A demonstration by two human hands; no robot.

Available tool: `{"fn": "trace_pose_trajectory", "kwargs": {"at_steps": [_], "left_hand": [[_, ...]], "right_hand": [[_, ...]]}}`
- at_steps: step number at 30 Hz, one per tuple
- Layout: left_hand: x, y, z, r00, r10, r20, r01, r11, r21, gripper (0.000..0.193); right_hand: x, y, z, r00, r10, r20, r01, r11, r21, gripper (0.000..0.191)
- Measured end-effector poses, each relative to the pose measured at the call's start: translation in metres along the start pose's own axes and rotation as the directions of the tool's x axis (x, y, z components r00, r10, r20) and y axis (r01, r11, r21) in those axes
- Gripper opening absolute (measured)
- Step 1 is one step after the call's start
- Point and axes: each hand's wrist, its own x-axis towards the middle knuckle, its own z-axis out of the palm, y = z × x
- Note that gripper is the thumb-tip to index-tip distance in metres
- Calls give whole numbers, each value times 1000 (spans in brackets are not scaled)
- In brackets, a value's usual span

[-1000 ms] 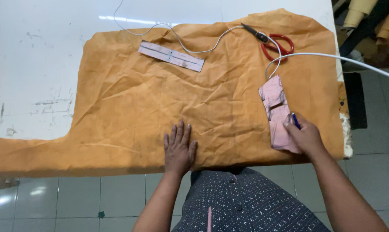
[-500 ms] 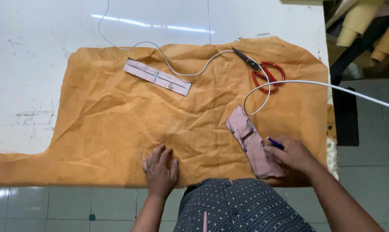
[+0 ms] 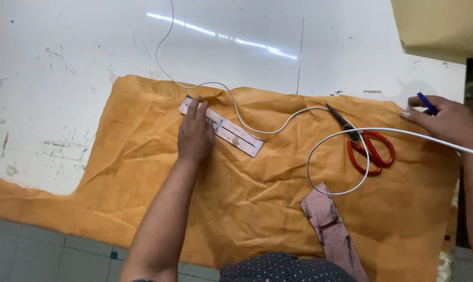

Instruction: The person holds a pink paper pattern piece on a large sheet of orange pattern paper and traces around its edges with a pen, repositioning and flipping the pattern piece as they work. They briefly pick up and set down a pair of scissors and use a ruler strip as a guide while tracing.

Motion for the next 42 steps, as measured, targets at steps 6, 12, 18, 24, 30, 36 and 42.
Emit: {"fn": "trace_pose_trajectory", "kwargs": {"at_steps": [6,12,18,24,30,36,42], "left_hand": [[58,-13,-15,975,-104,197,115,992,-45,50],[78,-27,-6,973,-224,64,232,956,-179,12],[93,-38,14,966,-255,46,258,960,-104,14],[95,-45,20,967,-251,35,253,963,-93,14],[102,-47,21,983,-177,43,181,978,-100,15],[94,-34,29,990,-136,-29,135,990,-39,11],[98,-24,40,985,-158,-63,159,987,3,11]], "right_hand": [[31,3,10,952,76,296,-69,997,-35,59],[24,14,12,979,79,186,-71,996,-51,40],[8,5,9,989,90,114,-70,983,-170,41],[23,49,2,937,253,240,-246,968,-59,34],[11,88,-25,985,-60,161,11,957,291,29],[-5,28,-34,846,511,151,-413,808,-419,57],[-29,15,-43,953,252,166,-296,891,344,36]]}}
